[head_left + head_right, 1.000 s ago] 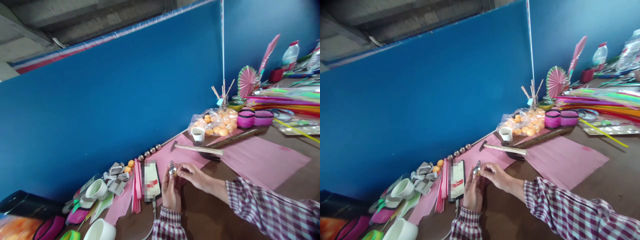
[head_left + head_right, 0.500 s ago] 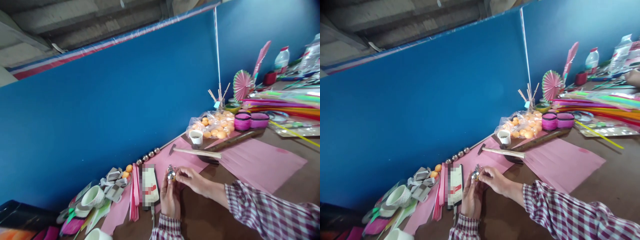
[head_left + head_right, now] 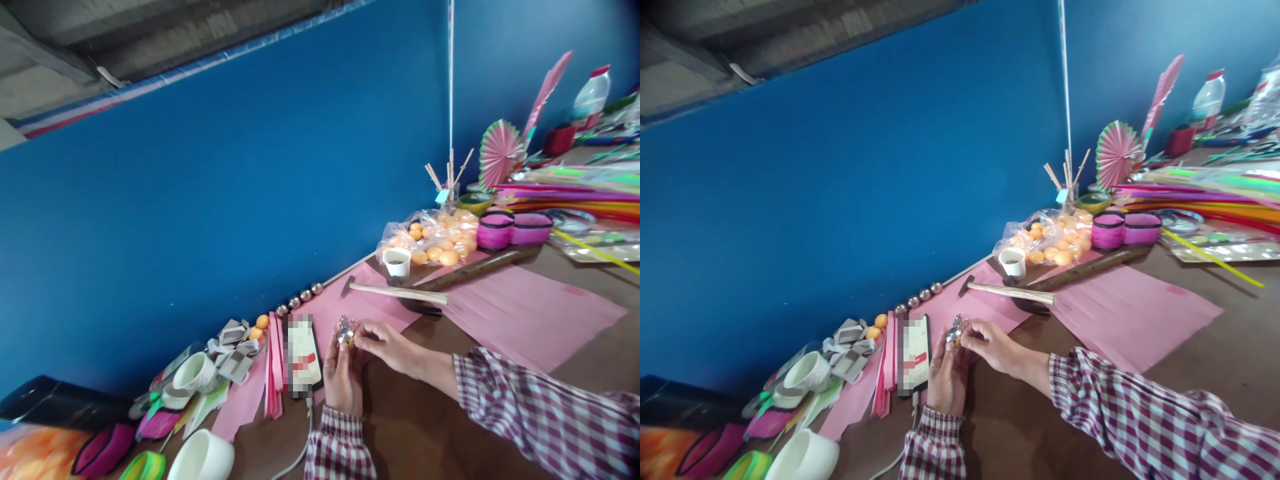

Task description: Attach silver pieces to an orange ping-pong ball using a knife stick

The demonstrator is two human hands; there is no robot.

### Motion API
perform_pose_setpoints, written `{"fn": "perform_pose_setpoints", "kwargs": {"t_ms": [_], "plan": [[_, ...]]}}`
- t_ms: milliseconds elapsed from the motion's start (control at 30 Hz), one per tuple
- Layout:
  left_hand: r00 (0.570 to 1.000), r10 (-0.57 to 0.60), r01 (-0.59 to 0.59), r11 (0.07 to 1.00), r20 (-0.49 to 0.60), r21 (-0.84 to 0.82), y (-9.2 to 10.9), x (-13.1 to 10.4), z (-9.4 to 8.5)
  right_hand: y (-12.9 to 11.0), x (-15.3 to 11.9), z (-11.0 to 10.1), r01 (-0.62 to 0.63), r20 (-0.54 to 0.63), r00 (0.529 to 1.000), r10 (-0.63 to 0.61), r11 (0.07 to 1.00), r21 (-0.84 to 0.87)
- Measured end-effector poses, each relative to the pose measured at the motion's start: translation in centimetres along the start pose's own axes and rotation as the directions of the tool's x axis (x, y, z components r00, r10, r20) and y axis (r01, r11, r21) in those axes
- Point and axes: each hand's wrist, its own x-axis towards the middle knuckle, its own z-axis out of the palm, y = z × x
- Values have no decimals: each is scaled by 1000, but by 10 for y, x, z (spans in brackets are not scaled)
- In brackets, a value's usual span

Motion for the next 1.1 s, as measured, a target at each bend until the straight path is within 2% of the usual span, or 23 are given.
{"fn": "perform_pose_setpoints", "kwargs": {"t_ms": [433, 567, 800, 1100], "plan": [[1000, 20, -20, 998, -16, -53, 1, -3, 3, -6, -1, 2, -88, -16, 996, 88, 996, -32], [999, 35, -36, 999, -32, -23, -1, -2, 2, -4, -1, 1, -99, -26, 995, 98, 994, -38], [997, 51, -52, 998, -50, -29, -4, 0, 1, -4, 0, 0, -107, 6, 994, 107, 994, -26], [997, 57, -58, 998, -52, -13, -2, -2, 3, 4, -1, 0, -108, -61, 992, 107, 994, -17]]}}
